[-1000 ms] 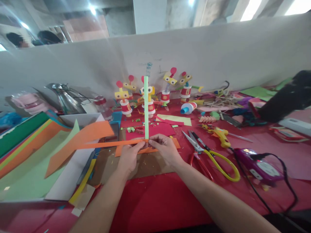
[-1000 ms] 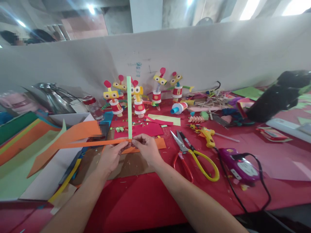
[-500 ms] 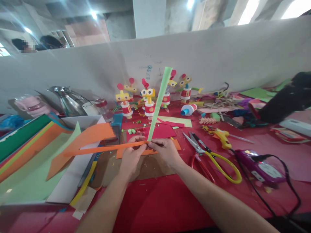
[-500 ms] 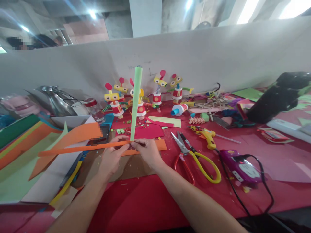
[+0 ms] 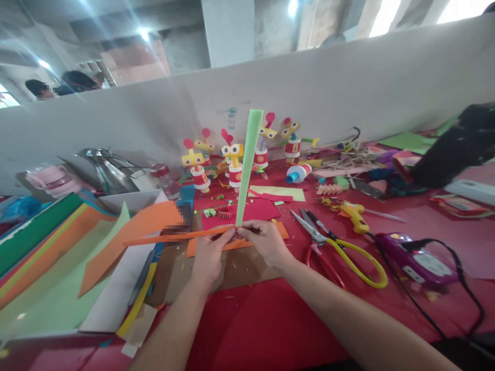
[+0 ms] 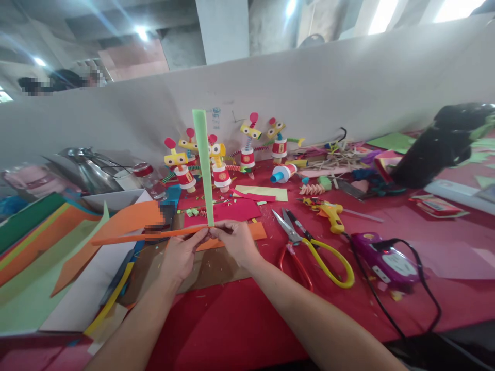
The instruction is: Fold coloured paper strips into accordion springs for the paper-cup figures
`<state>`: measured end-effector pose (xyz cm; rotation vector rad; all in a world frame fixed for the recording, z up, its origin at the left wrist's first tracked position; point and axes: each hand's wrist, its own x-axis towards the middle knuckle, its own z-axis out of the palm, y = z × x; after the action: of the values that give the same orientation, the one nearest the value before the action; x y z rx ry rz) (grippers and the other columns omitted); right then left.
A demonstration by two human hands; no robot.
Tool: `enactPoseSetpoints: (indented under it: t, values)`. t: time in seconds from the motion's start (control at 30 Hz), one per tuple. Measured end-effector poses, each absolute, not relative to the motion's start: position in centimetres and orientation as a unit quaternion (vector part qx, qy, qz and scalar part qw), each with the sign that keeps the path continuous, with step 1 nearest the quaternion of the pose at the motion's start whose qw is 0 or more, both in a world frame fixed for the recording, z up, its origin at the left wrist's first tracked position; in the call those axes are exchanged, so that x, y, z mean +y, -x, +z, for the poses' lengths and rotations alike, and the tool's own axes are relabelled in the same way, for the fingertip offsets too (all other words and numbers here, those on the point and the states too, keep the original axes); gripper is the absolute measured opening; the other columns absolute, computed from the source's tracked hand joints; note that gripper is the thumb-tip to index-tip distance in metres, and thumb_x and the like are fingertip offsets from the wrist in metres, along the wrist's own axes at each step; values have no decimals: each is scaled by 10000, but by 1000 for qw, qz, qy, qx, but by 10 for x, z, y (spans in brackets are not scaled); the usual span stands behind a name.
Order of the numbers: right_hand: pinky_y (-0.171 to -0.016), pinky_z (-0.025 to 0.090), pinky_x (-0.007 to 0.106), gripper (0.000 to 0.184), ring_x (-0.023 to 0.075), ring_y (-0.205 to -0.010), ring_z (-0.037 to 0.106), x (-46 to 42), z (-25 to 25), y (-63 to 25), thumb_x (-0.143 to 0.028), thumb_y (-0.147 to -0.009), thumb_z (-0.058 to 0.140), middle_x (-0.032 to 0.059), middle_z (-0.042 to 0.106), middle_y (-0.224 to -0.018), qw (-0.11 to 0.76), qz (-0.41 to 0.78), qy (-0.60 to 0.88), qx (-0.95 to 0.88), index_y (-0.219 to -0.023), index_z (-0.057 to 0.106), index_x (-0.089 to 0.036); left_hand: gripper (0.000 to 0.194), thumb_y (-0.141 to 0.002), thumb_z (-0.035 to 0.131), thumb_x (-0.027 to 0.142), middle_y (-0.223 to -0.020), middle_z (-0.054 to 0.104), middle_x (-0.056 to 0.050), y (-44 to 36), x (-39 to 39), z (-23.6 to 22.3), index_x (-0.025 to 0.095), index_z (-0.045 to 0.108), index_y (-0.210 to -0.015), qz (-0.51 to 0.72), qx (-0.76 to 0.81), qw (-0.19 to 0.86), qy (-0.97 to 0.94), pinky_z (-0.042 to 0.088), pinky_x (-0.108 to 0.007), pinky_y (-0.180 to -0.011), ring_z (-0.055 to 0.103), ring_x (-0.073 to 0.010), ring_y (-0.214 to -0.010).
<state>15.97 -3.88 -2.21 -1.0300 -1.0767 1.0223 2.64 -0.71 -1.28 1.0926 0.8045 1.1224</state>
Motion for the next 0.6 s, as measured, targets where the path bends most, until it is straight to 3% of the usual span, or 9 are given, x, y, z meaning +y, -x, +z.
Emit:
enactPoseSetpoints:
  t: [0.33,0.6]
  values:
    - [-701,467,284,167,157,-713,614,-39,-20,-162,-327,-746,632,34,686,-720,592,447,461,-488,-739,689,-170,157,-650,747,265,-707,710,-29,-28,-8,-14,157,719,-761,500,372,596,-507,499,-286,-726,641,-151,-689]
    - [-606,419,244,159,144,-683,574,-41,-14,-168,-296,-838,531,16,645,-741,522,310,494,-621,-789,640,-192,162,-642,743,280,-689,691,-33,-23,-3,-15,154,713,-738,487,374,591,-523,488,-289,-706,623,-162,-694]
